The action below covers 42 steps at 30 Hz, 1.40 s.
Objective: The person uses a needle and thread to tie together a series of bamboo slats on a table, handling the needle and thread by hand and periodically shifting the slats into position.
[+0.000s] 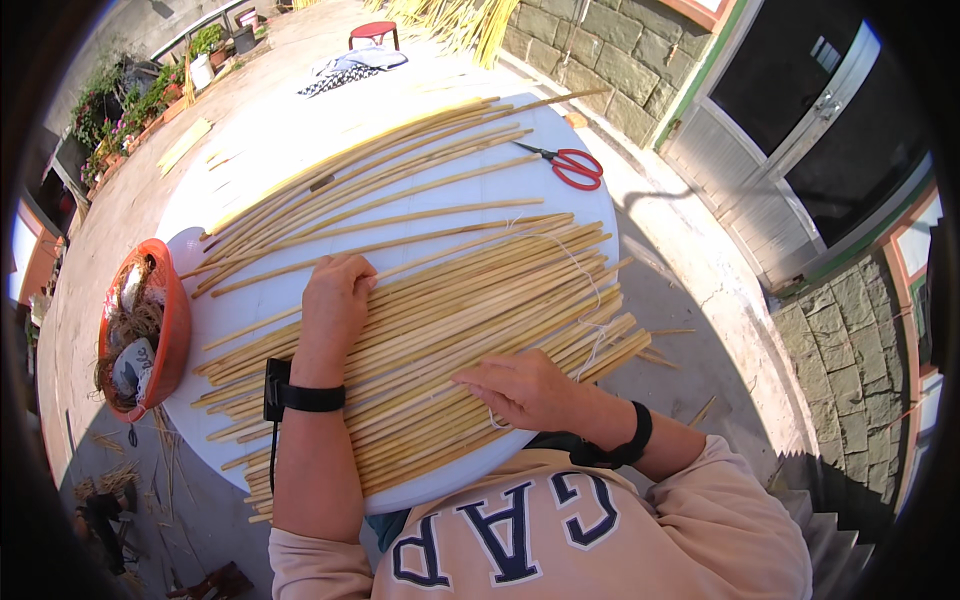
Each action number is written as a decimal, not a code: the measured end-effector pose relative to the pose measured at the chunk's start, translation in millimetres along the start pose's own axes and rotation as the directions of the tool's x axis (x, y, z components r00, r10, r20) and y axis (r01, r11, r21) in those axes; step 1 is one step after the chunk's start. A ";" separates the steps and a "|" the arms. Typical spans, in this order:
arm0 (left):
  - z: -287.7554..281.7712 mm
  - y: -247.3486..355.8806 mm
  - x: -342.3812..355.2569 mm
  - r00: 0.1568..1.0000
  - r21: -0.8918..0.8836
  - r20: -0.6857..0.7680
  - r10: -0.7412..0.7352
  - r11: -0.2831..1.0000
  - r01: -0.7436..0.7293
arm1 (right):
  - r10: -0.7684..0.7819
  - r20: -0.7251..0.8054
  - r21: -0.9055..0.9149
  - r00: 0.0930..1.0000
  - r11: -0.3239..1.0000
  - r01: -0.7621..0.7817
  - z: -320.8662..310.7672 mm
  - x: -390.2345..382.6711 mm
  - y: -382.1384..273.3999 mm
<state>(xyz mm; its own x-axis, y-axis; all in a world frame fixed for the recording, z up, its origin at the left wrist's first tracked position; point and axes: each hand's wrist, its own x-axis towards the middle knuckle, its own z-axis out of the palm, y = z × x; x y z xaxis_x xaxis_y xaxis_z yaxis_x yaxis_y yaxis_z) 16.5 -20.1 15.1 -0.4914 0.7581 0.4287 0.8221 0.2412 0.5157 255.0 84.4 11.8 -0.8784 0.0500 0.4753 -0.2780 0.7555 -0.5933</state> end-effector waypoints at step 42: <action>5.9 -11.4 -3.4 0.979 0.093 0.048 -0.197 0.977 0.192 | 0.152 0.065 0.042 0.986 0.987 -0.155 -3.0 10.4 -17.2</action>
<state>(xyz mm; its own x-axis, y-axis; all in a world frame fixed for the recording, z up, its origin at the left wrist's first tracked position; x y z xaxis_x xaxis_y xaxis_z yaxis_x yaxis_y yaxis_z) 10.5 -21.9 3.3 -0.6294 0.7239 0.2825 0.7356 0.4378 0.5169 251.9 73.9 28.9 -0.9338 0.1222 0.3364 -0.1545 0.7102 -0.6868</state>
